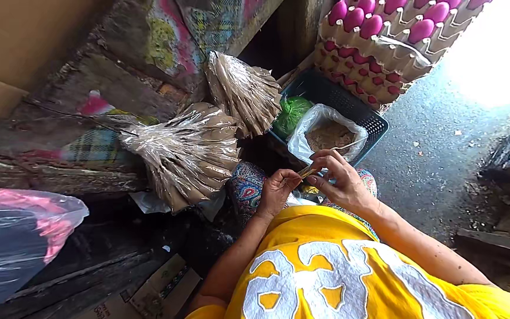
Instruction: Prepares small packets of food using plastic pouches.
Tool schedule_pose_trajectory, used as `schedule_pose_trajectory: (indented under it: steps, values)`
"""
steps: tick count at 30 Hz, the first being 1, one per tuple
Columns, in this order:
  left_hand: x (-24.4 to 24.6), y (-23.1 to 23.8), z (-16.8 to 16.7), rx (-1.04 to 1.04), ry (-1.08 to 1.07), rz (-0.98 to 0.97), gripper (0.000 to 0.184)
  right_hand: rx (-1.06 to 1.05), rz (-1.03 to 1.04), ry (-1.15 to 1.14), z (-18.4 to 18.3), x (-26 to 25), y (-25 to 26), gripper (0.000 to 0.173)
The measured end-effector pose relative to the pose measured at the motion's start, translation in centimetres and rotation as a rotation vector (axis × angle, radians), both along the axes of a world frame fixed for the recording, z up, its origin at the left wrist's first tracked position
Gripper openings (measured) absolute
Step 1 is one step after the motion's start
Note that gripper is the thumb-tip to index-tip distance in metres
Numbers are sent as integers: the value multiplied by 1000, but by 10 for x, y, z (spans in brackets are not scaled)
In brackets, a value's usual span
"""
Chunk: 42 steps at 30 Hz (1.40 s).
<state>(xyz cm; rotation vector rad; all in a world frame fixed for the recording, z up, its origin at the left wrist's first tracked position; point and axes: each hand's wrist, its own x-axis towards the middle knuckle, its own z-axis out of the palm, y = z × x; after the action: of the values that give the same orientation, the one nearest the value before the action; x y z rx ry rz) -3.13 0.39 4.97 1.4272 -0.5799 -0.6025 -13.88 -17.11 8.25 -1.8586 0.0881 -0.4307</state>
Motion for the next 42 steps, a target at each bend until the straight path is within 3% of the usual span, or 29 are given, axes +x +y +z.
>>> schedule_pose_trajectory:
  steps: [5, 11, 15, 20, 21, 24, 25, 31, 35, 42]
  values:
    - [-2, 0, -1, -21, -11, -31, 9, 97, -5, 41, 5, -1, -6, 18]
    - [-3, 0, -3, -45, -18, -31, 9, -114, 145, 39, 4, 4, -9, 20]
    - [0, 8, -7, 78, -261, -83, 19, -262, 110, 3, 13, 6, -21, 21]
    - [9, 8, -15, 203, -536, -11, 20, -445, 102, -19, 52, 10, -38, 19]
    - [9, 5, -13, 214, -558, -20, 25, -513, 121, -17, 60, 11, -39, 18]
    - [11, -6, 17, 241, -541, -180, 73, -739, 207, -29, 84, 15, -37, 13]
    - [10, -11, 34, 226, -538, -212, 76, -794, 227, -49, 93, 15, -36, 11]
    - [4, -38, 106, -197, -802, -141, 26, -876, 179, -322, 162, -7, -33, 16]
    - [1, -41, 127, -337, -939, -163, 23, -922, 168, -497, 191, -28, -27, 12]
    - [-14, -24, 130, -342, -990, -214, 31, -1002, 279, -553, 194, -40, -22, 12]
